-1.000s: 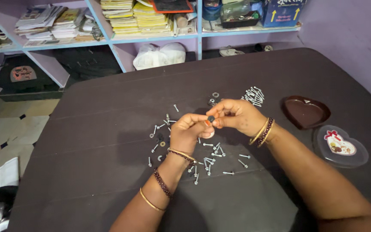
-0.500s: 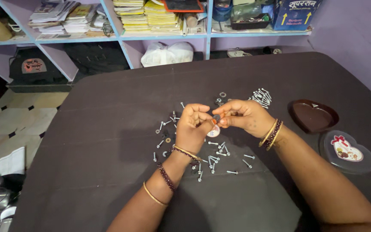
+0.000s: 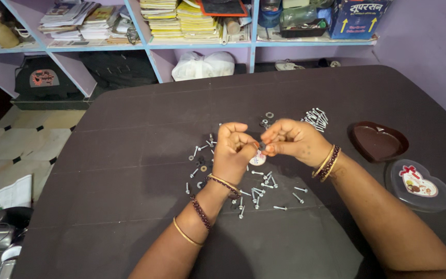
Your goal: The person repeatedly picks up small metal bolts and washers from a table, inserts the washers onto the bolt shafts, and places the assembled units back on the table. The hands work continuously with the fasteners, handling them one at a time.
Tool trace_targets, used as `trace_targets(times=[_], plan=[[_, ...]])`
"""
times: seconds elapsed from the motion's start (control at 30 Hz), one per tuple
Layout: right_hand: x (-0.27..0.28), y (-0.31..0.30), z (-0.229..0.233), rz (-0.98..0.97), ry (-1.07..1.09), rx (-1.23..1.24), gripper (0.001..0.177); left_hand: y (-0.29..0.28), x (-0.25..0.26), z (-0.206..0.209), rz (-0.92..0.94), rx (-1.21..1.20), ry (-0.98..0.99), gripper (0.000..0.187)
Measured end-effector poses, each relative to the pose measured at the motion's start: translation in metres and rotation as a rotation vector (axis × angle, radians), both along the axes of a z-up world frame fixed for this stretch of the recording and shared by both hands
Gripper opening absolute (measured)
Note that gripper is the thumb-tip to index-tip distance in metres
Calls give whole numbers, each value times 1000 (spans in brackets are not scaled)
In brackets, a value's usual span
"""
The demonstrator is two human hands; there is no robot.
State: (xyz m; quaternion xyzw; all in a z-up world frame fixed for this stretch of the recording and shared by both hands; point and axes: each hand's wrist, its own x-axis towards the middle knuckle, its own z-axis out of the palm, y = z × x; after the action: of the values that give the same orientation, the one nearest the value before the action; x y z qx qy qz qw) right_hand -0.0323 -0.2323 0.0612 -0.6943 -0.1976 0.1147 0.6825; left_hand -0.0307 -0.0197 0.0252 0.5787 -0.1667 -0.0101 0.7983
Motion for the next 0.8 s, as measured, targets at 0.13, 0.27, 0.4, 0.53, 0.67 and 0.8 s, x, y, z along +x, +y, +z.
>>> trace_targets(times=[0.13, 0.27, 0.4, 0.53, 0.67, 0.8], plan=[[-3, 5, 2, -4, -73, -67, 33, -1, 1, 0, 5, -22, -117, 42], [-1, 9, 0, -86, 28, -36, 27, 2, 9, -7, 9, 20, -42, 38], [11, -1, -6, -416, -48, -471, 27, 17, 29, -12, 101, 57, 32, 24], [28, -16, -19, -548, -190, -876, 22, 41, 52, -7, 171, 119, 42, 17], [59, -17, -30, -620, -298, -997, 24, 62, 65, 2, 276, 303, 118, 12], [82, -17, -31, -658, -351, -1031, 25, 89, 59, 3, 326, 359, -24, 11]])
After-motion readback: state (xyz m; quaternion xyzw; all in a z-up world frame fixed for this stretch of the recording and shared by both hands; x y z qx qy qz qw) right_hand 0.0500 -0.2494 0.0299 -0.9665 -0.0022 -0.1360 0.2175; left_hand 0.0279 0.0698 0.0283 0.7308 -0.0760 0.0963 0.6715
